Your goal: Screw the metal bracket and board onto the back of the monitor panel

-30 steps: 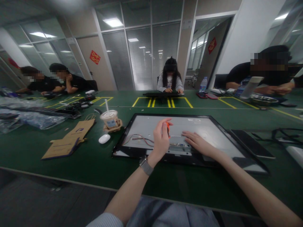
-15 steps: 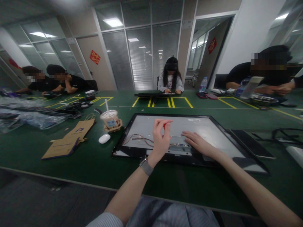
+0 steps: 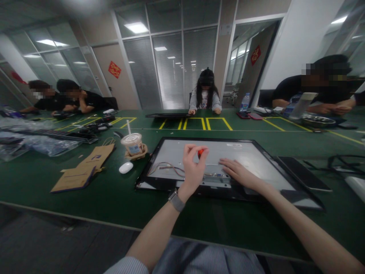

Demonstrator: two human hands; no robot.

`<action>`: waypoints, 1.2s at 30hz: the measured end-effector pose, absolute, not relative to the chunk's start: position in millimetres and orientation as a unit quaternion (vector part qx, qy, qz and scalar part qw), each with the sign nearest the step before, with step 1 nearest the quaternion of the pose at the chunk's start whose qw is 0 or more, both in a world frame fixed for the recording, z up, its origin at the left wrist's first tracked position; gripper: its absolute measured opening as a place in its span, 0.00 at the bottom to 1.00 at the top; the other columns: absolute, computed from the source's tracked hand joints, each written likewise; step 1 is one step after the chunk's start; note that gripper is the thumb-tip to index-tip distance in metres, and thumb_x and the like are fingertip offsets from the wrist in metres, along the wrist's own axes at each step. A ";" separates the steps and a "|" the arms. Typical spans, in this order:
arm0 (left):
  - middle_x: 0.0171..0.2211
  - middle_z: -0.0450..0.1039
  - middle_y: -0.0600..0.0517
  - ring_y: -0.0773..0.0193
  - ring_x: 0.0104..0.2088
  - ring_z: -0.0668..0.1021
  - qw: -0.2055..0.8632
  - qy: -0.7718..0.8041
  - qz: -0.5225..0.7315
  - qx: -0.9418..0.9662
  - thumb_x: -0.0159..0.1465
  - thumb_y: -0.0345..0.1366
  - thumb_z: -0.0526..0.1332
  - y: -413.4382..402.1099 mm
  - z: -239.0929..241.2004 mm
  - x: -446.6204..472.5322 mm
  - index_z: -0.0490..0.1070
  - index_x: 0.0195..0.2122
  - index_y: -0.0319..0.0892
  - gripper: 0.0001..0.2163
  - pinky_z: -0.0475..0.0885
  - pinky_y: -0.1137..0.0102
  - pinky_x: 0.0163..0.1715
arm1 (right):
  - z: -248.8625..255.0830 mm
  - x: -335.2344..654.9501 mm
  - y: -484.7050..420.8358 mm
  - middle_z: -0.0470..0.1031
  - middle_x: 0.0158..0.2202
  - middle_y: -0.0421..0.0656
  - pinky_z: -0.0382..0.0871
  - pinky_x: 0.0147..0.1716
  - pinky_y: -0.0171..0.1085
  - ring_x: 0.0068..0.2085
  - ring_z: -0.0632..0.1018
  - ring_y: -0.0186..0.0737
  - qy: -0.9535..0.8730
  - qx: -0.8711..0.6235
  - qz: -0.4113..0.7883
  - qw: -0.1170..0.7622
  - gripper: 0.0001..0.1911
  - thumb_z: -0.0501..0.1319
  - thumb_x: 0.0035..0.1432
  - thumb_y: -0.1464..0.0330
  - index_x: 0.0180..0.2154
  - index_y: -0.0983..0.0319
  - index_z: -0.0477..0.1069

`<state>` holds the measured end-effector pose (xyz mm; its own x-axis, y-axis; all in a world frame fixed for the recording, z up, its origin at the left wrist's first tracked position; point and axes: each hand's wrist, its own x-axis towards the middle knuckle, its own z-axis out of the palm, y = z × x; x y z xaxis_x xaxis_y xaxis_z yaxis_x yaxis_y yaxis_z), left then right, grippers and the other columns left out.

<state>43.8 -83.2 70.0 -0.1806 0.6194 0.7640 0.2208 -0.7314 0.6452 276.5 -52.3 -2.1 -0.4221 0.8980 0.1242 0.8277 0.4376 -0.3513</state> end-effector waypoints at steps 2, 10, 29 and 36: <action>0.34 0.67 0.51 0.64 0.36 0.72 0.146 0.339 0.690 0.622 0.67 0.34 0.58 -82.2 68.8 43.0 0.75 0.36 0.42 0.07 0.69 0.68 0.39 | -2.6 276.5 -51.7 0.62 0.65 0.49 0.47 0.64 0.57 0.66 0.60 0.50 -0.835 -0.516 0.116 0.150 0.32 0.40 0.68 0.50 0.61 0.58 0.64; 0.38 0.71 0.49 0.62 0.41 0.74 0.177 0.323 0.679 0.635 0.69 0.36 0.55 -81.1 65.2 43.6 0.74 0.39 0.43 0.09 0.69 0.66 0.44 | -1.4 275.7 -52.7 0.62 0.65 0.49 0.47 0.64 0.58 0.66 0.60 0.50 -0.835 -0.516 0.117 0.151 0.32 0.40 0.68 0.50 0.61 0.58 0.64; 0.37 0.68 0.50 0.63 0.38 0.73 0.154 0.339 0.674 0.638 0.64 0.36 0.61 -82.2 66.2 43.9 0.76 0.38 0.43 0.06 0.70 0.66 0.42 | 4.0 273.0 -56.1 0.62 0.65 0.48 0.48 0.63 0.58 0.66 0.60 0.50 -0.834 -0.518 0.119 0.145 0.31 0.39 0.68 0.50 0.61 0.56 0.64; 0.36 0.68 0.50 0.63 0.37 0.73 0.158 0.343 0.679 0.630 0.67 0.34 0.58 -82.7 67.3 44.5 0.75 0.41 0.42 0.07 0.69 0.67 0.41 | -0.2 274.6 -53.5 0.63 0.65 0.48 0.48 0.63 0.58 0.65 0.61 0.51 -0.834 -0.519 0.113 0.150 0.32 0.39 0.67 0.49 0.61 0.56 0.64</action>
<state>44.5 -82.7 67.3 -0.1559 0.6467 0.7466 0.2172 -0.7149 0.6646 274.6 -53.5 -0.2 -0.4159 0.8997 0.1325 0.8317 0.4352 -0.3448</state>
